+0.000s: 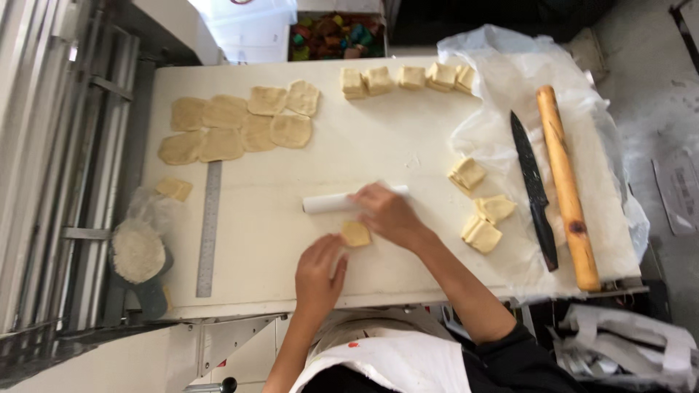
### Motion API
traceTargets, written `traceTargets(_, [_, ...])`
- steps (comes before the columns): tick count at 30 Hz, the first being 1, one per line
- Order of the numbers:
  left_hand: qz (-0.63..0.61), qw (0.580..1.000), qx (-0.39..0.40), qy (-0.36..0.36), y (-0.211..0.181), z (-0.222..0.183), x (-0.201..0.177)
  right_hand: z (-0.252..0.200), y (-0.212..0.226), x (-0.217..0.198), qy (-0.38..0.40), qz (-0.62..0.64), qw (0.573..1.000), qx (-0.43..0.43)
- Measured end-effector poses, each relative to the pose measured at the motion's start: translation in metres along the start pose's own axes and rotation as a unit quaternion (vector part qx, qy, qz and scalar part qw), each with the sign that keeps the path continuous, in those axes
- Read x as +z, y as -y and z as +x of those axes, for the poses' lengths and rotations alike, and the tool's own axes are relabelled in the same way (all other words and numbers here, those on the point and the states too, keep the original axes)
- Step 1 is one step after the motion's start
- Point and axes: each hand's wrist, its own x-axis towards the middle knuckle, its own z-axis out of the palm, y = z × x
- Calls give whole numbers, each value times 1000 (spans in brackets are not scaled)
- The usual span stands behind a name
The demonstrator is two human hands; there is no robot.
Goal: The person prepares pieces of dough by rolling them into flat circles with a small plastic pipe, then folding the circles into squares and setting them aside.
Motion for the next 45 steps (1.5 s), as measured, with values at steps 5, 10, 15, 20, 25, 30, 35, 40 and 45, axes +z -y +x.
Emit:
traceTargets(5, [69,995,69,19,18,-3,5,9,-24,-12,-1,-186,982,-36])
traceTargets(10, [113,988,83,-58,32,33,-9,-7,-30,-4,15,-220,974,-59])
traceTargets(15, [198,976,92,14,42,53,10,-50,-14,17,64,-205,973,-87])
traceTargets(20, [224,969,60,84,56,61,27,-43,-13,27,57,-189,980,32])
traceTargets(25, [245,964,50,89,77,109,34,2,-29,29,-8,-274,957,90])
traceTargets(30, [165,970,28,176,56,63,22,-40,2,36,23,-181,979,90])
traceTargets(35, [198,968,37,150,68,81,31,-18,-17,37,-4,-194,975,106])
traceTargets(40, [205,967,39,144,90,125,41,23,-37,30,-14,-224,965,138])
traceTargets(45, [223,965,39,129,66,66,35,-32,0,37,-41,-189,976,101])
